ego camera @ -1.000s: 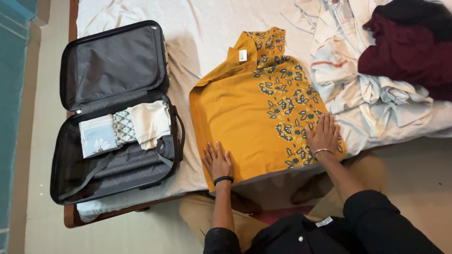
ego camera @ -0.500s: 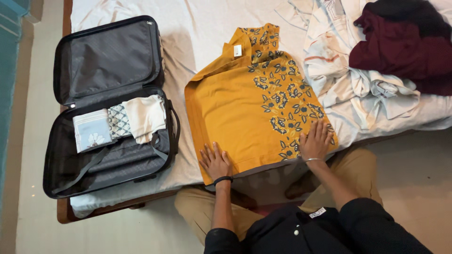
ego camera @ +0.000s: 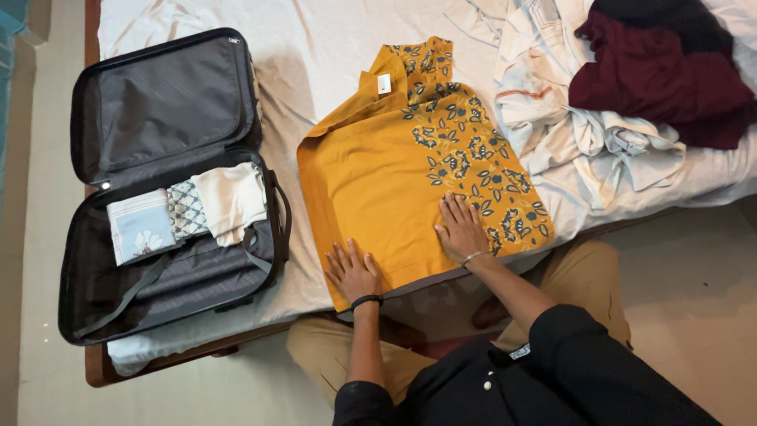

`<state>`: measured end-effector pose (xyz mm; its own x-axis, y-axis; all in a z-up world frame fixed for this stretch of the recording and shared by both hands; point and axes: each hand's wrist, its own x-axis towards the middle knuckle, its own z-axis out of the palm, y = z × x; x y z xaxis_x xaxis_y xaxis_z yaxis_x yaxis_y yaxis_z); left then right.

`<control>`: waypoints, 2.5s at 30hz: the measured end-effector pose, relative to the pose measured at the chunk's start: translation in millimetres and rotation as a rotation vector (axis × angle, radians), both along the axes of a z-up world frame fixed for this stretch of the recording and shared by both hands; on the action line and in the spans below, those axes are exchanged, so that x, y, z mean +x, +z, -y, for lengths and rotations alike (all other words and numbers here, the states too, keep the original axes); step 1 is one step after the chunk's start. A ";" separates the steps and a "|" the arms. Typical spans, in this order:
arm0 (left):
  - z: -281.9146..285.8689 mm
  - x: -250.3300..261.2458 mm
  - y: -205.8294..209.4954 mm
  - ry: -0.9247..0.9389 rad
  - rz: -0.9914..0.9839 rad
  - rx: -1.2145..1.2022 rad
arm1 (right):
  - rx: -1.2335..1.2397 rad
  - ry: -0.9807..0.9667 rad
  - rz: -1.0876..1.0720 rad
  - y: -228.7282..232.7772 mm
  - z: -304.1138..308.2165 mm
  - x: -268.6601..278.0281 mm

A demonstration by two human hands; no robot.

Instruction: The person picks up a yellow shirt from a pile on the bed, spreads it out, and folds it into a small rectangle before placing it near an open suitcase.

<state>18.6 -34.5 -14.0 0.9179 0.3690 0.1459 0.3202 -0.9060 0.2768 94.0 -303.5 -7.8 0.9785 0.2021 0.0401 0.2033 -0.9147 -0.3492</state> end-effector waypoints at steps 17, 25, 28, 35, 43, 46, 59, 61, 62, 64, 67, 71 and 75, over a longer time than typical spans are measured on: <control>2.3 -3.6 6.9 0.006 -0.002 0.031 | -0.033 -0.114 0.031 17.5 64.3 5.1; -1.6 -1.8 -1.1 -0.014 0.034 0.014 | 0.036 -0.297 0.093 4.4 58.6 -11.5; -0.8 -1.3 -4.2 0.004 0.022 0.019 | 0.003 -0.309 0.088 -3.3 53.6 -12.4; 8.6 -1.3 -5.2 0.056 0.039 -0.011 | 0.047 -0.186 0.114 -1.3 10.6 -17.3; 68.9 3.0 11.2 -0.193 0.109 0.015 | 0.034 0.007 0.083 6.6 -24.7 -32.1; 101.0 10.1 21.2 -0.318 0.126 -0.084 | 0.006 0.051 0.091 1.0 -24.2 -30.1; 97.0 7.1 5.5 -0.486 0.103 -0.015 | 0.056 0.091 0.174 16.1 -13.3 -33.1; 96.0 6.0 8.3 -0.475 0.125 -0.001 | 0.038 0.091 0.148 18.6 -13.1 -31.7; 95.0 5.8 10.4 -0.482 0.126 0.001 | 0.039 0.083 0.150 19.3 -12.4 -31.9; 94.5 4.7 14.1 -0.456 0.112 0.007 | 0.068 0.067 0.138 19.3 -9.7 -34.4; 91.7 5.0 18.2 -0.424 0.053 -0.006 | 0.046 0.057 0.173 19.0 -6.3 -36.2; 88.5 -0.4 16.9 -0.404 0.094 -0.001 | 0.041 0.061 0.194 14.5 -3.0 -39.1; 85.8 -0.9 19.0 -0.367 0.087 -0.009 | 0.036 0.061 0.196 12.1 -3.1 -39.0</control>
